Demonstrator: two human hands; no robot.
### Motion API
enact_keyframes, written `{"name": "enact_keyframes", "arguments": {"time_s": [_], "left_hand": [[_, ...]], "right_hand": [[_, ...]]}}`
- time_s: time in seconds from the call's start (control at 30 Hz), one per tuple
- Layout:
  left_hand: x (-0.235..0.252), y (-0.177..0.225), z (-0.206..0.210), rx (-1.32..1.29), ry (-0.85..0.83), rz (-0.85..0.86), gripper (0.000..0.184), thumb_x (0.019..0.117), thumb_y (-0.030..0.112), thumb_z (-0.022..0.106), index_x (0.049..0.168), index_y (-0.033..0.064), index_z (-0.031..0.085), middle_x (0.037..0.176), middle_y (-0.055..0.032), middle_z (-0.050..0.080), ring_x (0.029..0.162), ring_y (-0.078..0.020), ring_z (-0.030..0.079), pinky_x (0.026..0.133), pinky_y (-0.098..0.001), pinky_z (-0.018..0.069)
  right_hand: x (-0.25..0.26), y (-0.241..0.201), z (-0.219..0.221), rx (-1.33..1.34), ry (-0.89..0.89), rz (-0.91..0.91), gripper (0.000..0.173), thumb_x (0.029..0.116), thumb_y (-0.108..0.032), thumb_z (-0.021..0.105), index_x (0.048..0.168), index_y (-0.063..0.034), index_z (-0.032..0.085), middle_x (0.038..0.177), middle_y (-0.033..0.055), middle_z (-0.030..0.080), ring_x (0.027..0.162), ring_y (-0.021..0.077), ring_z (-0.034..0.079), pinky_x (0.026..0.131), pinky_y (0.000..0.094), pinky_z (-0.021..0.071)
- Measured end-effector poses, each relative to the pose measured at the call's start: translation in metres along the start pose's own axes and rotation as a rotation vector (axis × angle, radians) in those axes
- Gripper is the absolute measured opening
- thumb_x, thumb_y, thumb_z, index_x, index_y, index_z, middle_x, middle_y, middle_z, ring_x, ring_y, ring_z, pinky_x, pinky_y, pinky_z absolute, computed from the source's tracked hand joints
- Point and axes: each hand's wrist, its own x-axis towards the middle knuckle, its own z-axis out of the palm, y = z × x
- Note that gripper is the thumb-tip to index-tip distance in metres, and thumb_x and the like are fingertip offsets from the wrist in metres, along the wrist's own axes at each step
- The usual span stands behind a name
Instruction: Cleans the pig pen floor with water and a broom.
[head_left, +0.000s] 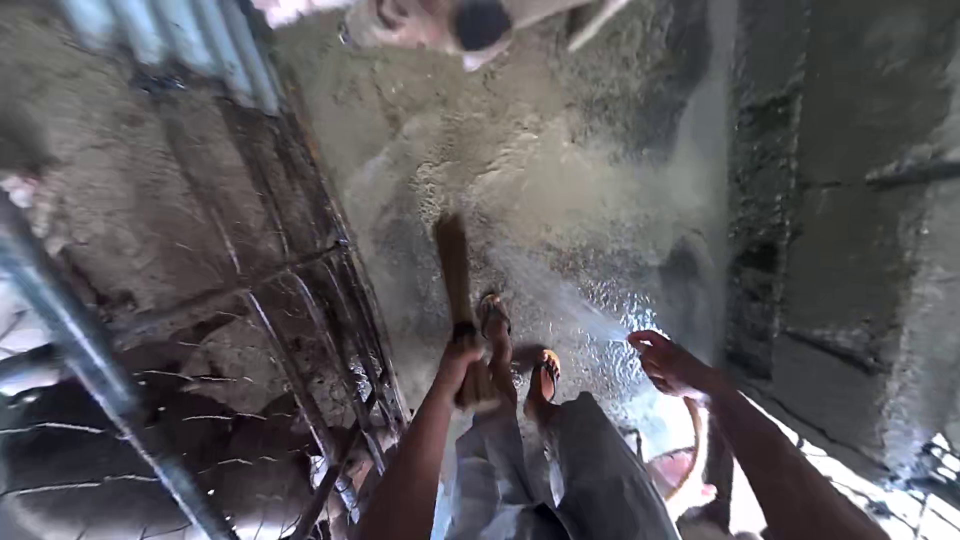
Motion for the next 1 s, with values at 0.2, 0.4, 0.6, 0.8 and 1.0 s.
{"name": "enact_keyframes", "arguments": {"time_s": [0.2,0.4,0.6,0.8,1.0], "left_hand": [[0.023,0.006,-0.045,-0.772,0.268,0.118,0.036,0.1096,0.036,0.031,0.097,0.0123,0.055,0.072,-0.0038,0.063,0.061,-0.0166,0.063,0.053,-0.0354,0.0552],[0.177,0.225,0.015,-0.244,0.207,0.240,0.041,0.0993,0.025,0.061,0.135,0.0060,0.056,0.110,-0.0165,0.066,0.093,-0.0264,0.065,0.079,-0.0471,0.0565],[0.119,0.183,0.026,-0.039,0.342,0.177,0.083,0.0904,0.024,0.076,0.160,0.0139,0.031,0.141,-0.0227,0.057,0.121,-0.0351,0.061,0.097,-0.0562,0.0541],[0.106,0.141,0.053,-0.616,0.511,0.100,0.021,0.1049,0.021,0.051,0.117,0.0036,0.055,0.085,-0.0104,0.062,0.069,-0.0203,0.062,0.062,-0.0404,0.0556],[0.237,0.353,0.075,-0.198,0.314,0.266,0.042,0.0987,0.027,0.061,0.134,0.0055,0.054,0.107,-0.0148,0.065,0.090,-0.0248,0.065,0.076,-0.0461,0.0568]], "right_hand": [[0.021,-0.092,0.006,-0.253,-0.182,0.002,0.030,0.1097,-0.019,0.038,0.137,-0.0108,0.048,0.065,-0.0067,0.040,0.046,0.0042,0.037,0.041,0.0218,0.0349],[0.070,-0.124,-0.014,-0.155,-0.098,0.102,0.029,0.1103,-0.021,0.037,0.136,-0.0126,0.046,0.063,-0.0066,0.039,0.043,0.0036,0.035,0.038,0.0203,0.0323],[0.051,-0.129,-0.070,-0.191,0.017,0.228,0.030,0.1118,-0.022,0.037,0.139,-0.0139,0.046,0.065,-0.0049,0.039,0.045,0.0057,0.034,0.040,0.0226,0.0317],[0.052,-0.116,-0.104,-0.020,0.034,0.247,0.029,0.1116,-0.023,0.037,0.137,-0.0143,0.047,0.062,-0.0057,0.037,0.043,0.0050,0.033,0.038,0.0219,0.0309],[0.075,-0.108,-0.121,0.107,0.059,0.173,0.027,0.1091,-0.022,0.035,0.133,-0.0159,0.047,0.059,-0.0081,0.035,0.041,0.0040,0.032,0.038,0.0214,0.0319]]}}
